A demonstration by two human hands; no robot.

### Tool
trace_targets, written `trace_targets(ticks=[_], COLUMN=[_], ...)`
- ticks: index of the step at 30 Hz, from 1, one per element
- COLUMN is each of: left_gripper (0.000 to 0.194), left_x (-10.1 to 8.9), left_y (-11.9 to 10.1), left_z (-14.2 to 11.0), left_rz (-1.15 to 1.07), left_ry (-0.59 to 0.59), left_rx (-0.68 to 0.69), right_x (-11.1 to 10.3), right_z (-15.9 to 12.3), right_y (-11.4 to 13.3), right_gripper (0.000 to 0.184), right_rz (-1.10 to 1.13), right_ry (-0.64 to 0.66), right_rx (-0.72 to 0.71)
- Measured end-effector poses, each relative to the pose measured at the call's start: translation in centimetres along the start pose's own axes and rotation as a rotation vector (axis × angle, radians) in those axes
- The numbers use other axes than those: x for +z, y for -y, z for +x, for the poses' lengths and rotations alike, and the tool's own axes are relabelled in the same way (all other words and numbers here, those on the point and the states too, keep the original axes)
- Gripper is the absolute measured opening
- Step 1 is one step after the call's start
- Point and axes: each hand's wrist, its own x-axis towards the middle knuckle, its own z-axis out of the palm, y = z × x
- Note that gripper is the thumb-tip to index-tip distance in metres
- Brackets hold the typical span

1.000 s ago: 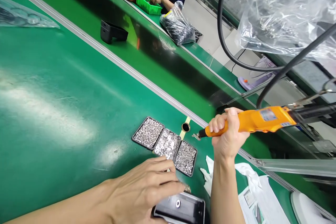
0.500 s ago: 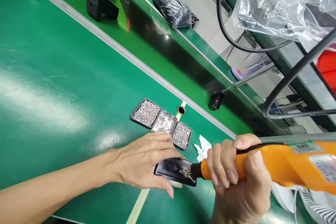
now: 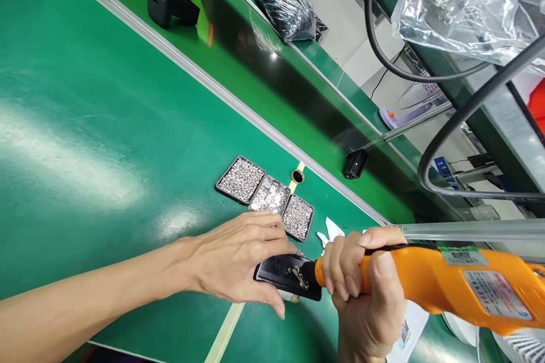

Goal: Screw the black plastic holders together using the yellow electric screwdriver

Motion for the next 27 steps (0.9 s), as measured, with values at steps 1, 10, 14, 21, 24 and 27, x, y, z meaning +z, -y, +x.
trace_targets(ticks=[1, 10, 14, 21, 24, 27], left_gripper=[0.061, 0.054, 0.05, 0.049, 0.049, 0.047], left_x=[0.0, 0.1, 0.2, 0.7, 0.9, 0.5], left_y=[0.0, -0.2, -0.3, -0.4, 0.0, -0.5], left_z=[0.0, -0.2, -0.2, -0.1, -0.4, -0.4], left_rz=[0.0, -0.015, -0.022, 0.058, 0.061, 0.067], left_ry=[-0.001, -0.029, -0.04, -0.03, -0.035, 0.007], left_rx=[0.002, -0.009, -0.037, -0.029, -0.005, -0.033], right_x=[0.0, 0.5, 0.5, -0.3, -0.8, -2.1], right_z=[-0.1, -1.4, -1.7, -1.5, 0.3, 3.8], right_y=[-0.1, 0.2, -0.2, 0.5, 2.5, 2.6], right_gripper=[0.009, 0.019, 0.022, 0.014, 0.016, 0.017], right_rz=[-0.007, -0.023, -0.038, -0.022, 0.027, 0.031], right_ry=[0.0, 0.053, 0.082, 0.202, 0.159, -0.099], right_rx=[0.0, 0.01, -0.01, -0.001, -0.052, -0.203])
